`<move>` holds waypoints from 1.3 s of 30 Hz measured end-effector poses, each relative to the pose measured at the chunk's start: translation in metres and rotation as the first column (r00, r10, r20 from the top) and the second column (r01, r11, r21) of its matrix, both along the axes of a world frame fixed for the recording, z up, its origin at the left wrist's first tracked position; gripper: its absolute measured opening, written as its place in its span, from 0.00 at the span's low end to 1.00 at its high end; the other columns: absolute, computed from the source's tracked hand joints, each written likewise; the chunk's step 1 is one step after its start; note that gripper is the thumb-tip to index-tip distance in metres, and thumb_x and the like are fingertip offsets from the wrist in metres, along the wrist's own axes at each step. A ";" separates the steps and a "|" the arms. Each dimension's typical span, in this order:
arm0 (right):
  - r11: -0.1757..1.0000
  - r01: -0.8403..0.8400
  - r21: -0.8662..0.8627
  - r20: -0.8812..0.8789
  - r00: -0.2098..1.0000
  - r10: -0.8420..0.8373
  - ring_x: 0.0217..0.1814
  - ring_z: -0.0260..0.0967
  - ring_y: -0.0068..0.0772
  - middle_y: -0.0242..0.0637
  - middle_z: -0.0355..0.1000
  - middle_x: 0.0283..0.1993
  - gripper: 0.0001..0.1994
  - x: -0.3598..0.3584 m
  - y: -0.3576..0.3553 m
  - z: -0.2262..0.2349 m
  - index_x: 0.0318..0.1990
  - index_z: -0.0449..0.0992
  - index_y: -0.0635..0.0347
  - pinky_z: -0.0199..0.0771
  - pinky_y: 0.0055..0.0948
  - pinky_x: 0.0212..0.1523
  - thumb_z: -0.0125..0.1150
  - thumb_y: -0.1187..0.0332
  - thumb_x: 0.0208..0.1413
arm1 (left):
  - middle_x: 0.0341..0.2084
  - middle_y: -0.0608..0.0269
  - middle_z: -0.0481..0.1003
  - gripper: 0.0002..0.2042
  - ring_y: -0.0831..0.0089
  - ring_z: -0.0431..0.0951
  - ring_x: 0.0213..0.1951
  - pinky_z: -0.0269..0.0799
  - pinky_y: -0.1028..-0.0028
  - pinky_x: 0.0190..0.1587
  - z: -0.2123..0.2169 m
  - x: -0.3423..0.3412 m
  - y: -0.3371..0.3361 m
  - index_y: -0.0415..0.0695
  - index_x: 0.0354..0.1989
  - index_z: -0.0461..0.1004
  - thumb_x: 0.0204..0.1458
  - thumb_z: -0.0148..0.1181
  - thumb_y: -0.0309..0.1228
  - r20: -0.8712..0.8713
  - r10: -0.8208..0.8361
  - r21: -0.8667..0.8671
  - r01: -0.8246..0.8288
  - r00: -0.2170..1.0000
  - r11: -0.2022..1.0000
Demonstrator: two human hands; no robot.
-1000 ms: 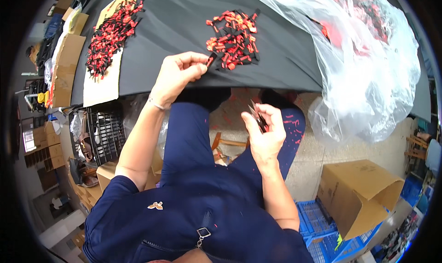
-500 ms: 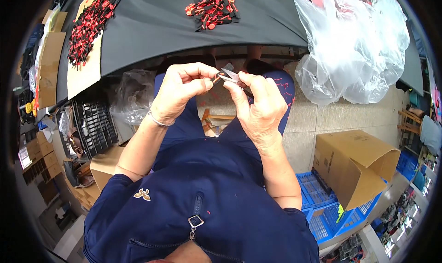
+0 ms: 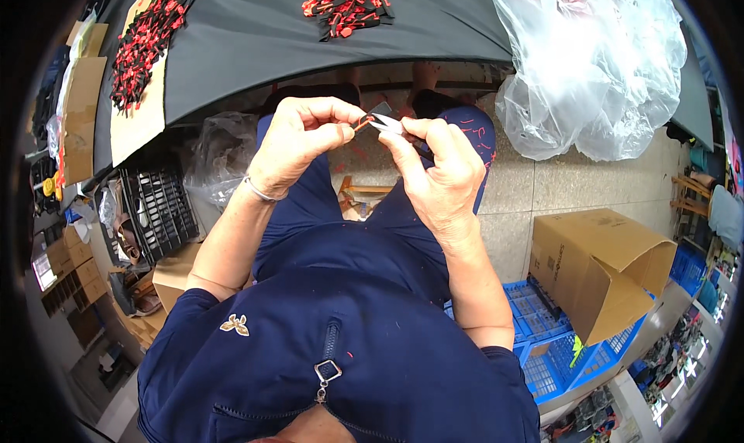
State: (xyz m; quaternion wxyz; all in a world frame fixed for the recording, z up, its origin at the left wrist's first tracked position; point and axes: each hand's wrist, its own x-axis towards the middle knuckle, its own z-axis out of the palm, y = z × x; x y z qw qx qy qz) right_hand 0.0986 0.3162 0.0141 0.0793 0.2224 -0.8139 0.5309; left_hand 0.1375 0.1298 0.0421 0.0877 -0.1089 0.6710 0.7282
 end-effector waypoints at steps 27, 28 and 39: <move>0.928 0.175 -0.329 0.506 0.862 0.016 0.30 0.69 0.15 0.33 0.75 0.28 0.10 -0.006 -0.001 -0.001 0.35 0.73 0.65 0.68 0.17 0.29 0.68 0.71 0.49 | 0.24 0.68 0.75 0.08 0.84 0.71 0.27 0.68 0.82 0.32 -0.012 -0.002 0.016 0.36 0.32 0.78 0.43 0.56 0.21 0.035 -0.026 -0.283 0.035 0.999 0.958; 0.904 0.174 -0.390 0.601 0.792 0.107 0.29 0.68 0.15 0.33 0.74 0.29 0.12 -0.005 -0.004 0.010 0.38 0.72 0.65 0.67 0.15 0.28 0.68 0.71 0.48 | 0.24 0.68 0.75 0.08 0.84 0.71 0.27 0.68 0.82 0.32 -0.011 0.000 0.019 0.36 0.32 0.78 0.43 0.56 0.21 0.037 -0.028 -0.282 0.037 0.999 0.959; 0.897 0.010 -0.441 0.556 0.788 0.265 0.37 0.68 0.16 0.32 0.72 0.35 0.07 -0.004 -0.002 -0.007 0.39 0.72 0.65 0.69 0.17 0.39 0.60 0.78 0.52 | 0.26 0.62 0.76 0.13 0.78 0.75 0.29 0.72 0.79 0.34 -0.018 0.012 0.029 0.39 0.41 0.77 0.46 0.61 0.27 -0.205 0.029 -0.327 -0.096 0.978 0.940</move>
